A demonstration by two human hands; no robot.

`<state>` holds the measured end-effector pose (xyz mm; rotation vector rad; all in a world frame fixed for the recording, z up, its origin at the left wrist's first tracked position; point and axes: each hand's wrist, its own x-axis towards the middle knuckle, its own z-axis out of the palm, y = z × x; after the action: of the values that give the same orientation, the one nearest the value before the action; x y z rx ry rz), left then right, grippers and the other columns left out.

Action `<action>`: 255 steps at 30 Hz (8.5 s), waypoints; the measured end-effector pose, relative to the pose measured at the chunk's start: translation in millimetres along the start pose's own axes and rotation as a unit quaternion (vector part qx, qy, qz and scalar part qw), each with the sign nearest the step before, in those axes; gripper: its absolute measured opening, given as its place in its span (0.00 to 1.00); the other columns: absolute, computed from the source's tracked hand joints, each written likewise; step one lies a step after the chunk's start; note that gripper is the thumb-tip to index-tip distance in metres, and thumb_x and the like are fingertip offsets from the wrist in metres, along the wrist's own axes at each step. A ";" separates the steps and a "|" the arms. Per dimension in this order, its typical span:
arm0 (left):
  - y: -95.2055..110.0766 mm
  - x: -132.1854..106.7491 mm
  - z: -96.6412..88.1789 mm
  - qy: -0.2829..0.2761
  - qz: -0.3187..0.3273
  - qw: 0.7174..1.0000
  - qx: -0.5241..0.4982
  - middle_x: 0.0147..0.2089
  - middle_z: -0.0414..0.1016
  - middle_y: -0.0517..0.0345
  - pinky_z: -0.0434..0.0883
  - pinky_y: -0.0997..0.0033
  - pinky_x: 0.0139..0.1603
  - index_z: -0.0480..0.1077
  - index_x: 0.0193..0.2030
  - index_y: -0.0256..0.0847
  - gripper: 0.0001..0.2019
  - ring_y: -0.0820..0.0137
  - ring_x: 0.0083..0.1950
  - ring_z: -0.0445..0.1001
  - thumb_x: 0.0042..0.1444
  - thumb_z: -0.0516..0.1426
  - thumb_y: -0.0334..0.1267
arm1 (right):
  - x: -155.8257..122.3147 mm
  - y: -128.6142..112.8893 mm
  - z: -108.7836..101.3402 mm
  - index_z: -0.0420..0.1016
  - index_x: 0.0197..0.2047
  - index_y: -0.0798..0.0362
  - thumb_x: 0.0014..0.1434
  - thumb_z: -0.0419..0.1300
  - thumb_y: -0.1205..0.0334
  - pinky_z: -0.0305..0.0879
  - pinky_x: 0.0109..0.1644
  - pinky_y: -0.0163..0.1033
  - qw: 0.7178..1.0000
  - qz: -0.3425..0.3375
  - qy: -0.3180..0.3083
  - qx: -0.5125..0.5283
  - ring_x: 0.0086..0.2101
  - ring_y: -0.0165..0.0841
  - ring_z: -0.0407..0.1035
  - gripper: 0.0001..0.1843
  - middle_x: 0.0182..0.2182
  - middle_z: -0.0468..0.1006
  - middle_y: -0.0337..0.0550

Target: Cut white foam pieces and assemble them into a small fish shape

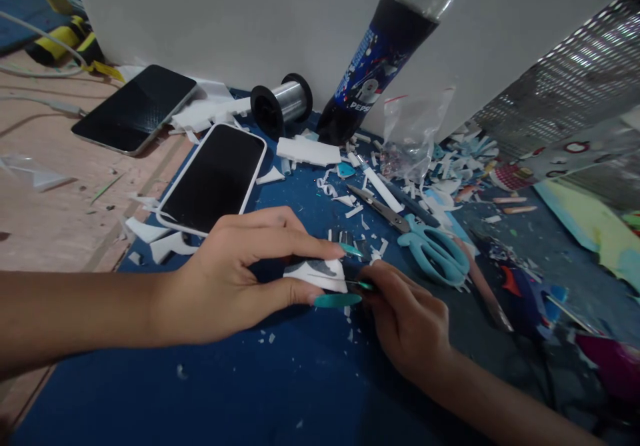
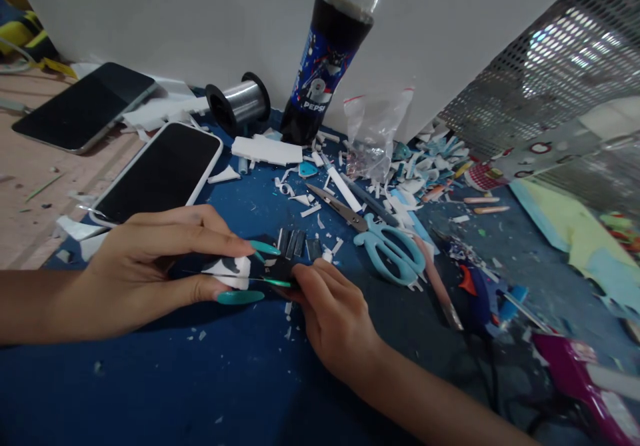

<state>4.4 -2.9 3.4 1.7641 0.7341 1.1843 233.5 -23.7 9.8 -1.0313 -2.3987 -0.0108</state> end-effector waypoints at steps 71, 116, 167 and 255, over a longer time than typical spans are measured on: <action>1.6 2.0 0.1 0.007 -0.050 0.999 -0.004 0.46 0.83 0.61 0.78 0.79 0.47 0.80 0.46 0.47 0.13 0.70 0.45 0.81 0.53 0.65 0.31 | -8.2 -0.8 4.7 0.66 0.40 0.53 0.67 0.50 0.69 0.64 0.26 0.30 1.000 0.007 0.004 0.012 0.22 0.27 0.68 0.06 0.24 0.73 0.38; 1.4 1.3 -0.6 0.012 -0.039 0.999 0.027 0.35 0.73 0.59 0.72 0.86 0.31 0.76 0.52 0.34 0.17 0.78 0.33 0.73 0.54 0.64 0.30 | -3.8 -1.8 6.2 0.65 0.42 0.53 0.69 0.48 0.69 0.69 0.27 0.30 0.999 -0.013 0.021 -0.035 0.24 0.29 0.72 0.06 0.25 0.76 0.38; 3.1 -1.6 9.2 0.024 -0.043 0.998 -0.025 0.32 0.69 0.62 0.75 0.80 0.31 0.78 0.48 0.38 0.17 0.77 0.31 0.69 0.50 0.65 0.25 | -4.0 -4.7 7.5 0.67 0.41 0.52 0.66 0.50 0.72 0.72 0.29 0.33 0.998 -0.025 0.032 -0.046 0.25 0.32 0.74 0.08 0.24 0.76 0.40; 10.2 -3.0 18.8 0.023 -0.179 0.972 -0.152 0.29 0.69 0.64 0.71 0.85 0.28 0.80 0.44 0.44 0.17 0.80 0.29 0.70 0.46 0.68 0.25 | -7.8 -6.8 10.4 0.68 0.44 0.54 0.67 0.47 0.69 0.73 0.33 0.36 0.997 -0.054 0.012 -0.060 0.27 0.35 0.75 0.09 0.26 0.78 0.44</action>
<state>20.8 -16.2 8.0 1.2916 0.8112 1.0288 228.6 -31.6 -1.4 -0.9471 -2.4537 -0.2077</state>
